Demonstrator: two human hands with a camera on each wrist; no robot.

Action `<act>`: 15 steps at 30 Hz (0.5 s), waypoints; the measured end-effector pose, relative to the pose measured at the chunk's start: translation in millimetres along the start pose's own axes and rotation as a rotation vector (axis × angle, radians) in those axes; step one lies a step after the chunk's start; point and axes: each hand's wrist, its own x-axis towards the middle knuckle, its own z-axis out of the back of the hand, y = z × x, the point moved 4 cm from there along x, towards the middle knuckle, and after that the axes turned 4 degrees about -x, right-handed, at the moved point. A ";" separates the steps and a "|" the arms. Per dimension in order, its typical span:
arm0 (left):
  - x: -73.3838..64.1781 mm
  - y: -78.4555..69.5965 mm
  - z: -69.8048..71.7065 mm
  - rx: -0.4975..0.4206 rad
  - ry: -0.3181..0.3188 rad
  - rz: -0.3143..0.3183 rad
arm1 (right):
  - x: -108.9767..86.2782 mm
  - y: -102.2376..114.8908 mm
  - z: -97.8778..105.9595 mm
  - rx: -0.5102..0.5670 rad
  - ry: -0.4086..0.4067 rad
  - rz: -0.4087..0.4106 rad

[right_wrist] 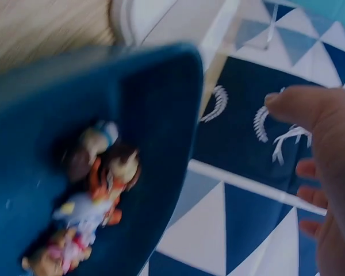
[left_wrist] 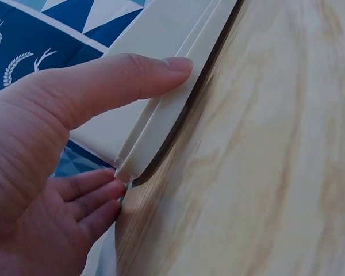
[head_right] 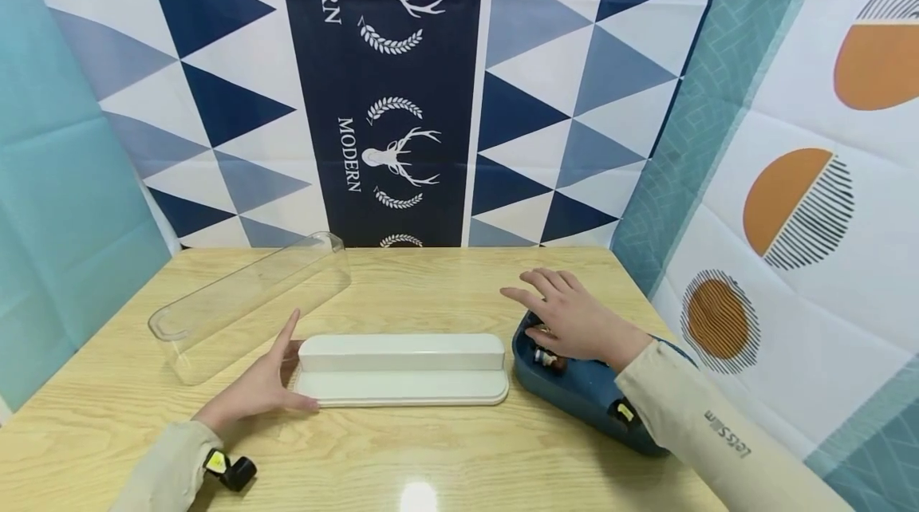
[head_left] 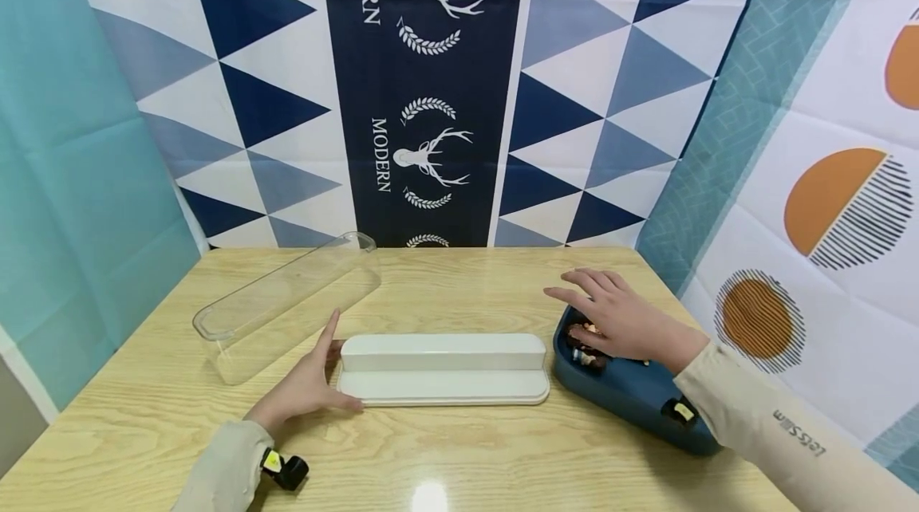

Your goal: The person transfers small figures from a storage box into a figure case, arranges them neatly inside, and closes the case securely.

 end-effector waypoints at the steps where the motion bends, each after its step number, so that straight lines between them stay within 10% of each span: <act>1: -0.3 0.4 0.2 -0.010 0.001 0.003 | -1.2 -2.7 -0.9 0.007 0.007 0.021; 15: -0.4 5.1 2.1 -0.064 0.018 0.024 | -25.3 -37.0 -35.9 -0.025 0.117 0.165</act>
